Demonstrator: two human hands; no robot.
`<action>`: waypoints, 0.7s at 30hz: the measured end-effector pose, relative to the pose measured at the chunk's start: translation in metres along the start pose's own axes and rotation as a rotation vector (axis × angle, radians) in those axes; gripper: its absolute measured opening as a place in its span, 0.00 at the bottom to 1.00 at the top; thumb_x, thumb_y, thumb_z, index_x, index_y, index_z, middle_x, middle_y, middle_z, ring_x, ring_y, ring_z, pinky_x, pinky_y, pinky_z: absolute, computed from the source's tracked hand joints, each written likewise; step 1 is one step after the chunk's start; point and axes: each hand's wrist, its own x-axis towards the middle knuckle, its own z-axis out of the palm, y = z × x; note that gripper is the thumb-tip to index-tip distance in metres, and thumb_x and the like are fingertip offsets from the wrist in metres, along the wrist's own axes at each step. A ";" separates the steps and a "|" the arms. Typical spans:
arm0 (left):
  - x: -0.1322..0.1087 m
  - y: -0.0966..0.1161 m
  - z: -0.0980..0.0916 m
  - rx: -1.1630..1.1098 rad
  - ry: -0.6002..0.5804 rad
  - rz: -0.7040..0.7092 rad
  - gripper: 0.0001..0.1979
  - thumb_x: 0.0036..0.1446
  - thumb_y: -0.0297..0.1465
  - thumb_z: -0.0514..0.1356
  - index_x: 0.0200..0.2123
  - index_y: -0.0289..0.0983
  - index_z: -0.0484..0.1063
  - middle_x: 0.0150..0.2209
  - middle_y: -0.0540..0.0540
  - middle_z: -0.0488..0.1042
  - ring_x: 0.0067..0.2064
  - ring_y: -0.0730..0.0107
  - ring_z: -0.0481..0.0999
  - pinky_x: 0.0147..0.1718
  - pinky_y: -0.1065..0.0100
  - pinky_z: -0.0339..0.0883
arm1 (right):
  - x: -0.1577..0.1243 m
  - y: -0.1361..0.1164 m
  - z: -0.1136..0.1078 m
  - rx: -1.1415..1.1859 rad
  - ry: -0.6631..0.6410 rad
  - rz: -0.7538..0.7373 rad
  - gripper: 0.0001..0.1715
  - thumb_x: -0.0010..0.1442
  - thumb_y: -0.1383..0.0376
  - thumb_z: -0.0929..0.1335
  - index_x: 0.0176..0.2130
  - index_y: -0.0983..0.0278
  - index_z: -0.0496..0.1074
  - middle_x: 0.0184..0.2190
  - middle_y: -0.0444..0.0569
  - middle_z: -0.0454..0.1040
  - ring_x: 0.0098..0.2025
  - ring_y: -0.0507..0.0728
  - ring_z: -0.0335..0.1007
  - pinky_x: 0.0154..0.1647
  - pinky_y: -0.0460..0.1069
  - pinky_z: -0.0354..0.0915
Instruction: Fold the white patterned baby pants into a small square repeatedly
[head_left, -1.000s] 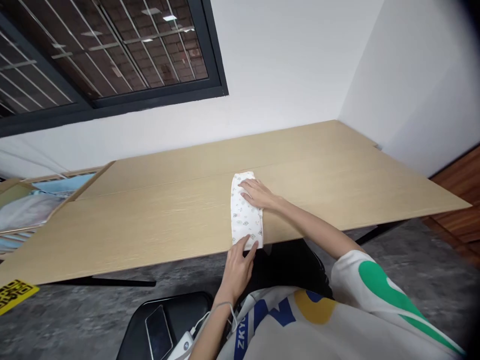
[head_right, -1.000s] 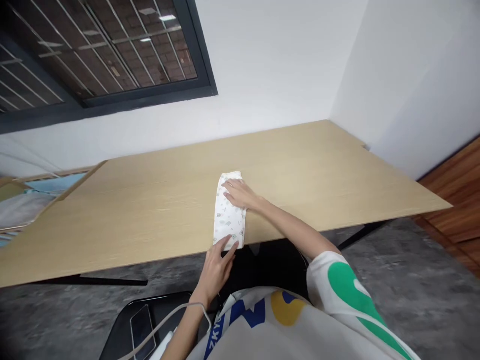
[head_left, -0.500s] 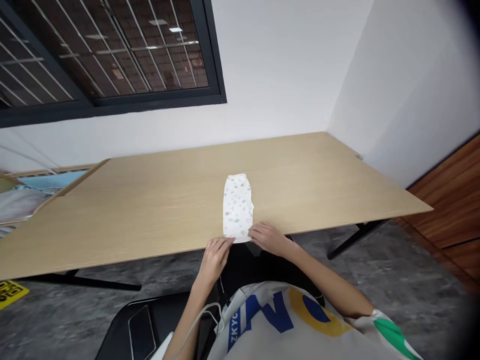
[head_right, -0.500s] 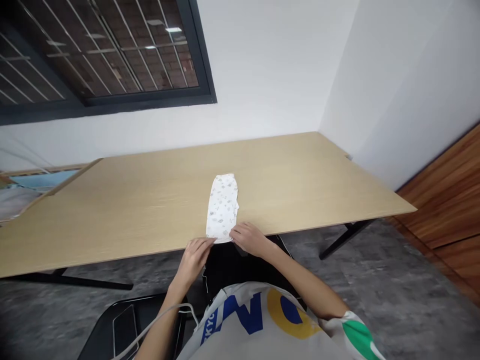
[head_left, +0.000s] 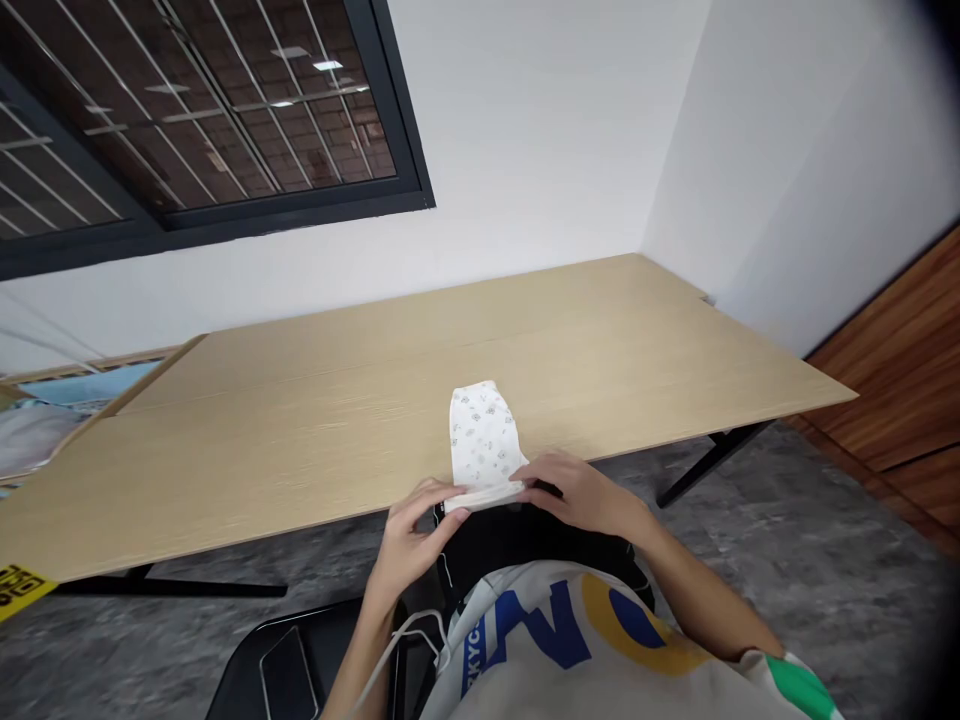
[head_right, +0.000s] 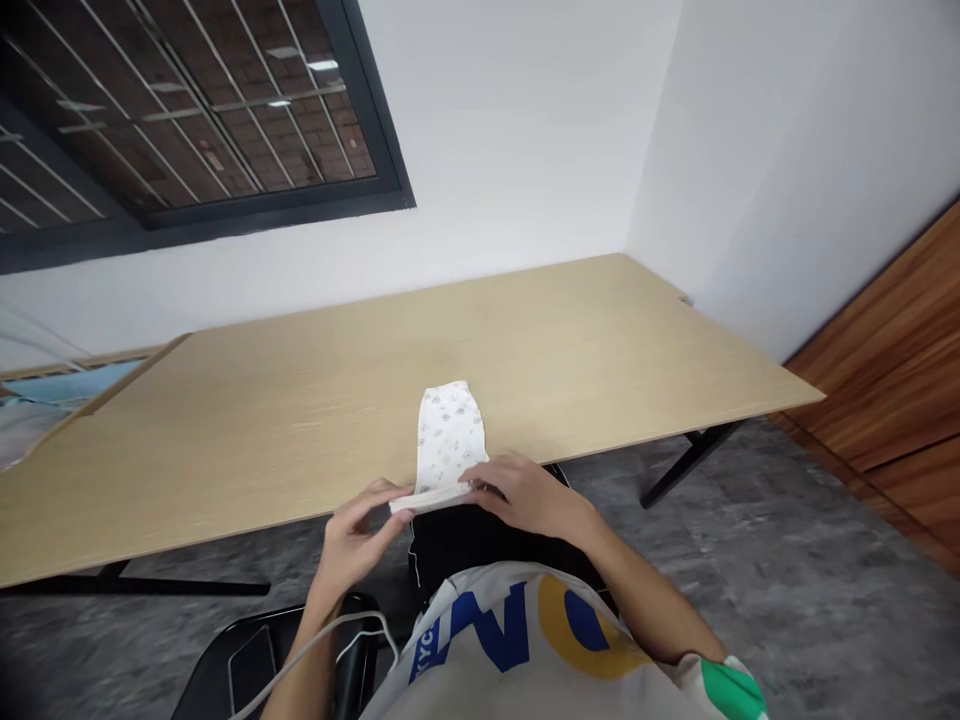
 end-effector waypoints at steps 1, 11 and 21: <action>0.008 -0.002 -0.001 0.018 0.008 -0.030 0.10 0.63 0.33 0.68 0.48 0.41 0.82 0.41 0.44 0.83 0.41 0.63 0.82 0.42 0.62 0.77 | 0.005 0.003 -0.004 0.011 0.029 0.019 0.16 0.75 0.55 0.65 0.55 0.54 0.77 0.44 0.51 0.82 0.48 0.61 0.78 0.51 0.58 0.73; 0.111 -0.071 0.008 0.192 0.189 -0.356 0.17 0.64 0.41 0.63 0.49 0.36 0.79 0.40 0.42 0.84 0.41 0.62 0.82 0.43 0.62 0.75 | 0.117 0.076 -0.009 0.022 0.244 0.165 0.11 0.69 0.60 0.69 0.45 0.64 0.78 0.41 0.52 0.81 0.42 0.59 0.76 0.45 0.52 0.70; 0.119 -0.089 0.048 0.424 0.135 -0.343 0.17 0.67 0.34 0.59 0.56 0.35 0.72 0.57 0.33 0.75 0.58 0.49 0.75 0.58 0.49 0.68 | 0.172 0.141 0.025 -0.211 0.108 0.417 0.15 0.69 0.65 0.68 0.53 0.67 0.77 0.47 0.58 0.81 0.50 0.62 0.76 0.53 0.54 0.68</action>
